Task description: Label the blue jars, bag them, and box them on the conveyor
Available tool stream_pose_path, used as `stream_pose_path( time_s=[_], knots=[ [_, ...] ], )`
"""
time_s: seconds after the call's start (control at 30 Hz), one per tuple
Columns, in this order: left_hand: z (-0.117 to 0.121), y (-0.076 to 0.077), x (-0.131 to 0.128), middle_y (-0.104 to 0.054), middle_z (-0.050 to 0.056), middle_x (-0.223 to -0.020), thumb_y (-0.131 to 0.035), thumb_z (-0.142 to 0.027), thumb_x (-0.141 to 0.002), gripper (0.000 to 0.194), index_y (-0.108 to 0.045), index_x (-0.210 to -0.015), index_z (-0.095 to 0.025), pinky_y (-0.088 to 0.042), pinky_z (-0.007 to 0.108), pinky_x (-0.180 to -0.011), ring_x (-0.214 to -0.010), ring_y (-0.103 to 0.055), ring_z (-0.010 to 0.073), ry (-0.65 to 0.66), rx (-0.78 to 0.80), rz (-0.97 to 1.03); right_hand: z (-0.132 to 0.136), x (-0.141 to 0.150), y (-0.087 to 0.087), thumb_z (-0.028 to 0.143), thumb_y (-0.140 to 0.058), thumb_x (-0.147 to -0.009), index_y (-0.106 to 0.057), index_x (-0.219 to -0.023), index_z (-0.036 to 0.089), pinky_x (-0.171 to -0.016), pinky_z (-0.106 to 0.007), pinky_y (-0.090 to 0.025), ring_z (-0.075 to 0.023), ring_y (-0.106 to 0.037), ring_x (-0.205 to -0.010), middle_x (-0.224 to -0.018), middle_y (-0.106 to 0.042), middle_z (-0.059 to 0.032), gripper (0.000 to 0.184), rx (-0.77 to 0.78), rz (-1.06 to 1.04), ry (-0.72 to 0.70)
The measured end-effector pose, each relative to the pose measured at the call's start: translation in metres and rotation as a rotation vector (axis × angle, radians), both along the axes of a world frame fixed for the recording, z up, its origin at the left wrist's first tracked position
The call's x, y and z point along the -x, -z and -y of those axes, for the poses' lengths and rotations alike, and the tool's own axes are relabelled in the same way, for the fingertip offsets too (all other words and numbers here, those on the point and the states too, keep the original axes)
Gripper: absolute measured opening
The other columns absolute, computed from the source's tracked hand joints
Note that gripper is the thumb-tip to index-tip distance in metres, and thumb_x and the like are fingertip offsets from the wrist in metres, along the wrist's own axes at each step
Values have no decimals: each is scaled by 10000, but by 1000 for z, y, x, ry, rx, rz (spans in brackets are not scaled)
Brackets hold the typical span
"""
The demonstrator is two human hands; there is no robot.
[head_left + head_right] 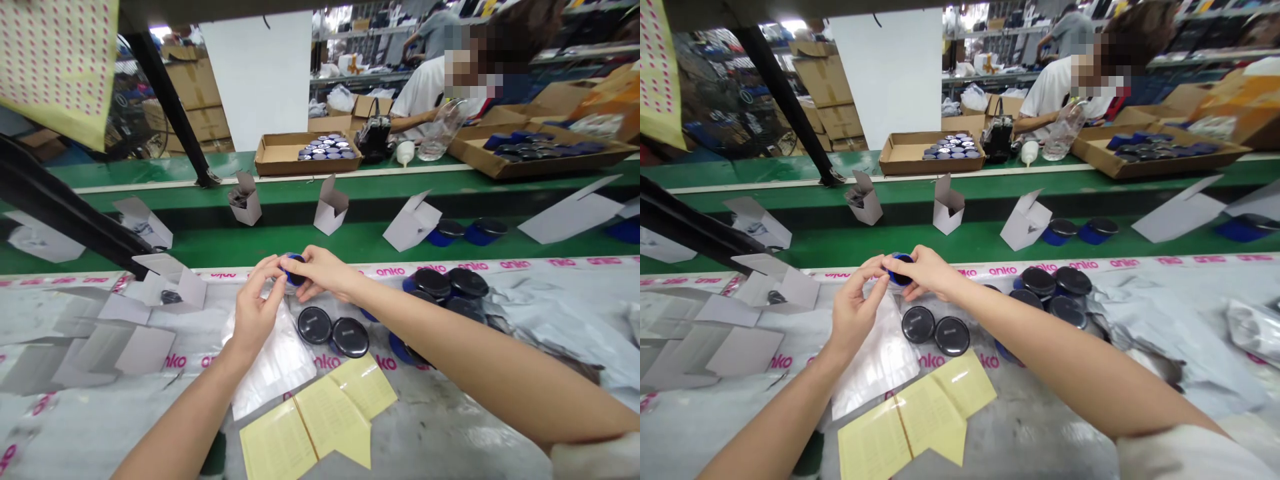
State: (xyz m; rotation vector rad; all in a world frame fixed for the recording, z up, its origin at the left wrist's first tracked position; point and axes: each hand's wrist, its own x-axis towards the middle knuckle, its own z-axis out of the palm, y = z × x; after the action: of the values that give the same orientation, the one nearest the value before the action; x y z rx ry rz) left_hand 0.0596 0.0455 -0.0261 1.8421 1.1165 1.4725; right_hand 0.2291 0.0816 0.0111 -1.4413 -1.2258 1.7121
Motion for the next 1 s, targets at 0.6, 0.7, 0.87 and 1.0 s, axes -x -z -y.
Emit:
stream_pose_path(
  time_s=[0.6, 0.7, 0.87, 1.0],
  knots=[
    [-18, -8, 17, -792, 65, -1052, -804, -401, -832, 265, -627, -867, -206, -552, 395, -980, -1034, -740, 224, -25, 340, 593, 0, 42, 4, 384, -829, -745, -567, -1360, 152, -890, -500, -537, -391, -673, -1102, -1212, -668, -186, 707, -604, 650, -513],
    [-16, -14, 19, -772, 75, -1134, -790, -416, -848, 248, -659, -900, -212, -524, 411, -1041, -1091, -719, 223, -1, 329, 565, -5, 42, -6, 324, -796, -712, -622, -1203, 163, -831, -434, -543, -345, -690, -1020, -1148, -707, -143, 546, -625, 617, -456],
    [-43, -16, 4, -692, 99, -1281, -707, -467, -893, 282, -674, -1044, -231, -417, 467, -1172, -1309, -609, 261, -113, 329, 497, -29, -31, -38, 294, -766, -709, -590, -1048, 182, -707, -324, -561, -229, -690, -859, -977, -720, -64, 398, -643, 513, -291],
    [-105, -4, -52, -520, 182, -1492, -868, -283, -689, 693, -553, -1301, -206, -362, 504, -1199, -1443, -474, 345, -22, 490, 121, -70, -92, -47, 306, -721, -755, -579, -1140, 192, -572, -329, -568, -210, -671, -710, -930, -714, -60, 426, -697, 515, 93]
  ],
)
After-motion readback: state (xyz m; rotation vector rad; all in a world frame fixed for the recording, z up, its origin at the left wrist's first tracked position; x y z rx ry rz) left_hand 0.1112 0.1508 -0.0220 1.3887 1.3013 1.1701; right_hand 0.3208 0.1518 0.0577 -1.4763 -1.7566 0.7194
